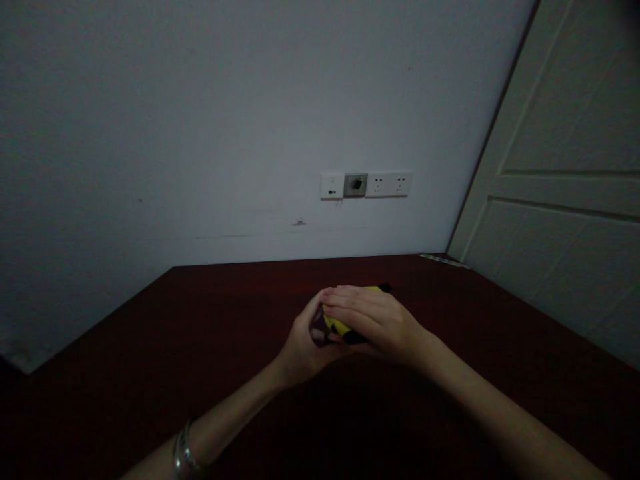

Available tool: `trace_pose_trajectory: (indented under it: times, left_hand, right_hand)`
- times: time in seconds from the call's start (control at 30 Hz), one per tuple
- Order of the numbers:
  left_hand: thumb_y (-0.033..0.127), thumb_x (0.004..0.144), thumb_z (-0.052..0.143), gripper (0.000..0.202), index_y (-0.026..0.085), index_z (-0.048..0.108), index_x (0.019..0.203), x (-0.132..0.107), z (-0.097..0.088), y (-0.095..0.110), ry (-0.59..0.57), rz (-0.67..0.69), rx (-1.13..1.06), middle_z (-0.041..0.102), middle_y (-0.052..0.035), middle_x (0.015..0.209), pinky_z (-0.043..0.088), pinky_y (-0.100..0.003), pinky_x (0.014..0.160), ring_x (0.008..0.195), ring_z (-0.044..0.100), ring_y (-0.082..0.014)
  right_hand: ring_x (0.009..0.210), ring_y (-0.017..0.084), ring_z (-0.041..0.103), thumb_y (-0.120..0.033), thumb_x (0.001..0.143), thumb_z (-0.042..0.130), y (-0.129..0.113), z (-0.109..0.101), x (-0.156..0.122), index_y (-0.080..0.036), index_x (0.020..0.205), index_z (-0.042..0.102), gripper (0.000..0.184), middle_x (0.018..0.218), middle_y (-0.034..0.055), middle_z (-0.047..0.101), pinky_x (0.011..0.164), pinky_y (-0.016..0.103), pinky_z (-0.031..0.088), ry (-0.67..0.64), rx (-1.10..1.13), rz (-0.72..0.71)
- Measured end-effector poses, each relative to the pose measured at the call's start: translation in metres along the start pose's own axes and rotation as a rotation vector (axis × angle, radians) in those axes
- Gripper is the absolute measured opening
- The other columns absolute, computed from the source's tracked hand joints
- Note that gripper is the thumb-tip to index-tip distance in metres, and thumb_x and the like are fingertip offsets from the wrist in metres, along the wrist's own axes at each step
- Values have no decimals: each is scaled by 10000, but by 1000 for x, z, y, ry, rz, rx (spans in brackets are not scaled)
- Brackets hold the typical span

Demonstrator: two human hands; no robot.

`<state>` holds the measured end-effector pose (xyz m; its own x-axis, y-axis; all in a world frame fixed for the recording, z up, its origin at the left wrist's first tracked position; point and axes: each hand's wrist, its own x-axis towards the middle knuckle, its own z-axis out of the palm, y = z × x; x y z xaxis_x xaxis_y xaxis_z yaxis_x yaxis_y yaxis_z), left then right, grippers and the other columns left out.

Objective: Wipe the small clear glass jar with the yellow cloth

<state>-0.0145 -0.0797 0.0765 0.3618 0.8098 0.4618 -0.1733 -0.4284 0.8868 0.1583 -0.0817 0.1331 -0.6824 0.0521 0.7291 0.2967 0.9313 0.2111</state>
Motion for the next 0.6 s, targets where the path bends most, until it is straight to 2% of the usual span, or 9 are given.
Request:
trace_pose_trajectory:
  times: [0.1, 0.23, 0.33, 0.4, 0.5, 0.6]
  left_hand:
    - [195, 576, 817, 912, 175, 344, 1356, -1, -2, 0, -19, -10, -5, 451, -171, 1366, 504, -372, 911, 1218, 480, -320]
    - [206, 580, 818, 925, 190, 332, 1367, -4, -4, 0, -23, -14, 14, 405, -172, 1397, 516, -375, 888, 1238, 451, -335]
    - [198, 567, 825, 931, 178, 338, 1360, -4, -4, -1, -43, -12, 4, 414, -178, 1385, 513, -379, 893, 1237, 450, -341]
    - [196, 565, 826, 964, 168, 303, 1375, -4, -4, -1, -57, -51, -34, 457, -187, 1346, 520, -380, 878, 1202, 488, -337]
    - [192, 555, 828, 996, 160, 279, 1384, -3, -1, 0, -53, -82, -78, 498, -191, 1303, 523, -382, 868, 1164, 523, -333]
    - [190, 549, 825, 946, 159, 332, 1356, -2, 2, 4, -20, -54, -41, 496, -187, 1310, 508, -399, 900, 1174, 517, -337]
  right_hand:
    - [1090, 197, 609, -267, 895, 526, 3, 2, 0, -120, 1115, 601, 275, 1105, 135, 677, 944, 372, 511, 89, 132, 119]
    - [972, 171, 668, -217, 899, 499, 8, 6, 1, -179, 1011, 657, 197, 1002, 76, 717, 867, 338, 552, 248, 319, 407]
    - [888, 164, 693, -215, 909, 474, 11, 8, 0, -185, 968, 677, 214, 949, 59, 730, 807, 307, 571, 262, 356, 583]
    - [944, 174, 678, -217, 908, 479, 11, 8, -2, -177, 1018, 662, 217, 998, 72, 719, 842, 324, 560, 214, 309, 532]
    - [1100, 206, 605, -218, 894, 508, 8, 4, -1, -134, 1128, 603, 266, 1125, 126, 669, 941, 376, 510, 93, 165, 295]
    - [1129, 242, 584, -235, 892, 514, 0, 2, 3, -81, 1131, 590, 294, 1141, 172, 653, 966, 411, 492, -15, 16, 92]
